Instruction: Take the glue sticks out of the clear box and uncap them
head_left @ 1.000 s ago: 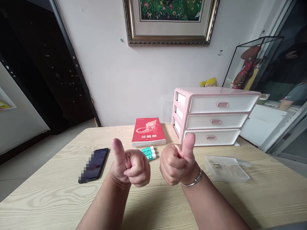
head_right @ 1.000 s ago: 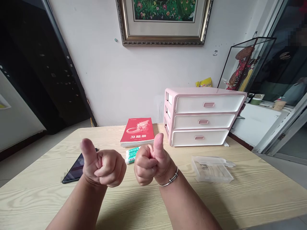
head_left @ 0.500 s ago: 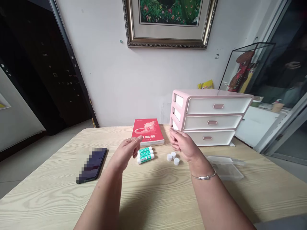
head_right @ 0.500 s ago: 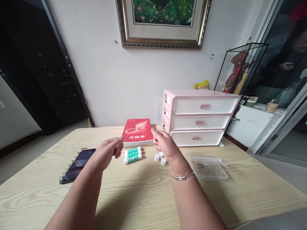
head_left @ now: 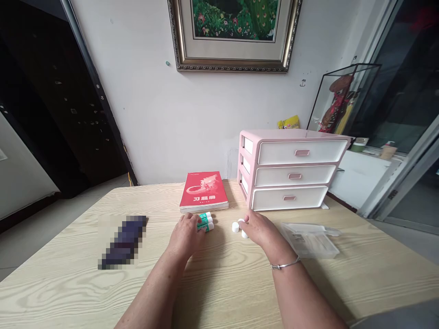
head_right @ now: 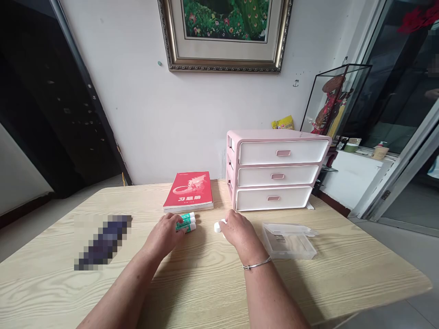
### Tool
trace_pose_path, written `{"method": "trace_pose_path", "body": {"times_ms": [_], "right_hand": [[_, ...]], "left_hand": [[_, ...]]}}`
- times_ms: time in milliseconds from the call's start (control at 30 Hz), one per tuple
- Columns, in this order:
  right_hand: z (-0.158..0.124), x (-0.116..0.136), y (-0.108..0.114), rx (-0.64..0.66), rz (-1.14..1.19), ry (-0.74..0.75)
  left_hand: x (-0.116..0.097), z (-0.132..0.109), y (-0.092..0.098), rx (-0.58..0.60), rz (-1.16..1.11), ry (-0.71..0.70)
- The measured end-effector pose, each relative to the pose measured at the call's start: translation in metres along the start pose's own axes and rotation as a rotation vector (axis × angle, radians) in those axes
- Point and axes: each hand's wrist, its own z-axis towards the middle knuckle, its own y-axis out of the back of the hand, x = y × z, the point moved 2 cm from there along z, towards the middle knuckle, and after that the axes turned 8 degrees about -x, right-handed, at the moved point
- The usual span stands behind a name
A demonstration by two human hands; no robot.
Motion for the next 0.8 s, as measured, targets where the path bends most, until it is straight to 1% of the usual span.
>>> {"method": "trace_pose_path", "body": {"times_ms": [133,267,400,567,700,800], "right_hand": [[-0.004,-0.001,0.000,0.075,-0.094,0.024],[-0.006,0.001,-0.003,0.093,-0.152,0.051],[-0.004,0.000,-0.007,0.092,-0.193,0.060],[-0.001,-0.003,-0.013,0.102,-0.201,0.045],[0.000,-0.006,-0.017,0.088,-0.200,0.064],[0.002,-0.007,-0.014,0.053,-0.107,0.077]], "left_hand": [[-0.001,0.000,-0.005,0.001,0.120,-0.082],[-0.002,0.001,-0.010,-0.008,0.174,-0.114],[-0.006,-0.001,-0.009,0.001,0.201,-0.127],[-0.010,-0.003,-0.006,0.020,0.200,-0.118],[-0.015,-0.006,-0.006,0.087,0.208,-0.112],[-0.018,-0.008,-0.008,0.113,0.194,-0.130]]}}
